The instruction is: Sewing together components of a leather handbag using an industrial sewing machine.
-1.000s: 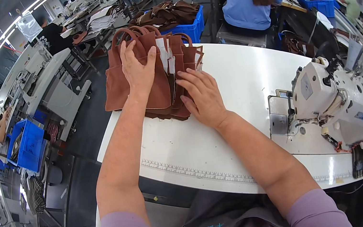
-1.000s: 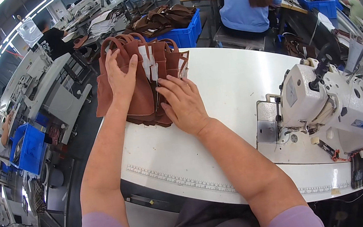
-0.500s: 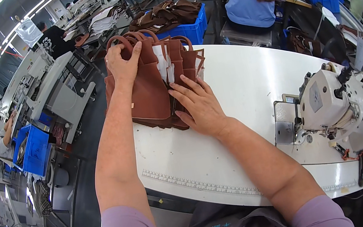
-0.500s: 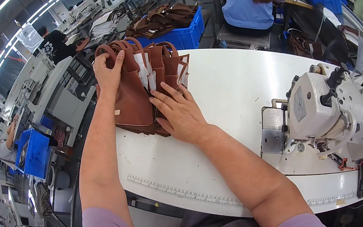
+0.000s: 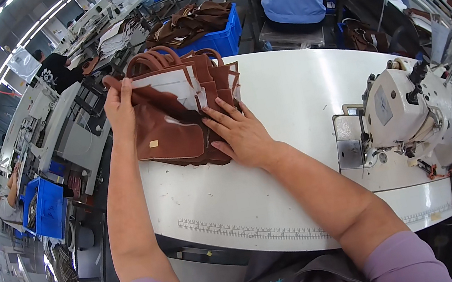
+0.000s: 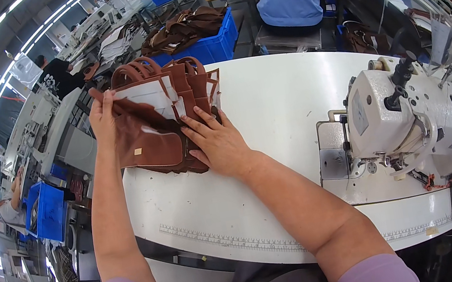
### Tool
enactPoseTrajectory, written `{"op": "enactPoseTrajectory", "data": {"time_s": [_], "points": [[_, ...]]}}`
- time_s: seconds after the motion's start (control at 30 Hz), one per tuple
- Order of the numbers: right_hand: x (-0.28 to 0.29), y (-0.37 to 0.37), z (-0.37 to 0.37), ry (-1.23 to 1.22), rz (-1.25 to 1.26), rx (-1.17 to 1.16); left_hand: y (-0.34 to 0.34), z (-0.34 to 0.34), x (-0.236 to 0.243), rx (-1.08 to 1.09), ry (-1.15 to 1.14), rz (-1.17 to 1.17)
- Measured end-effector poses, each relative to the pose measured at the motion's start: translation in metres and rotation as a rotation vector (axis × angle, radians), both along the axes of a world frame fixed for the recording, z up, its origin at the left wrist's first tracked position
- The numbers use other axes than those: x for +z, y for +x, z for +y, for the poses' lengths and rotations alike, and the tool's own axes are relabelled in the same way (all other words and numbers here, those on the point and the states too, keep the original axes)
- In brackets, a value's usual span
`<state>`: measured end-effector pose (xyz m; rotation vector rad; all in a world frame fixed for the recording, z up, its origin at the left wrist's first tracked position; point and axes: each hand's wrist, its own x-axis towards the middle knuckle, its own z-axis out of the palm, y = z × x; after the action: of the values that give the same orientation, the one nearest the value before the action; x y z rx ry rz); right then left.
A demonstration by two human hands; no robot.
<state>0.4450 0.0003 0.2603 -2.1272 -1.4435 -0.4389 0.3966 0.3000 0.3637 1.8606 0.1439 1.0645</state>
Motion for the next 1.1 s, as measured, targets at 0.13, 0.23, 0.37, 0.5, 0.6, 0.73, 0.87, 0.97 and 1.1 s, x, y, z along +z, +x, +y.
{"op": "enactPoseTrajectory", "data": {"time_s": [0.13,0.23,0.37,0.5,0.6,0.73,0.87,0.97,1.1], "points": [[-0.003,0.001,0.002,-0.075,0.011,-0.026,-0.018,-0.025,0.019,0.214,0.092,-0.079],[-0.005,0.001,0.002,-0.082,0.038,-0.035,-0.042,-0.045,0.074,0.081,0.093,-0.239],[-0.006,0.002,0.002,-0.047,0.026,-0.017,-0.085,-0.094,0.128,0.152,0.132,-0.487],[-0.003,0.002,0.0,-0.015,0.045,0.005,-0.139,-0.163,0.151,0.075,0.255,-0.531],[-0.004,0.002,-0.003,0.09,0.05,0.042,-0.165,-0.219,0.133,0.286,0.322,-0.386],[-0.018,-0.006,-0.01,0.194,0.014,-0.028,-0.157,-0.259,0.089,0.291,0.785,-0.027],[-0.036,-0.031,-0.068,0.1,-0.057,-0.047,-0.108,-0.294,0.009,0.092,0.59,0.171],[-0.03,-0.05,-0.162,-0.014,0.459,0.199,-0.079,-0.315,-0.047,0.048,0.49,0.293],[-0.008,-0.092,-0.279,-0.334,0.165,-0.055,-0.049,-0.345,-0.091,0.025,0.421,0.508]]}}
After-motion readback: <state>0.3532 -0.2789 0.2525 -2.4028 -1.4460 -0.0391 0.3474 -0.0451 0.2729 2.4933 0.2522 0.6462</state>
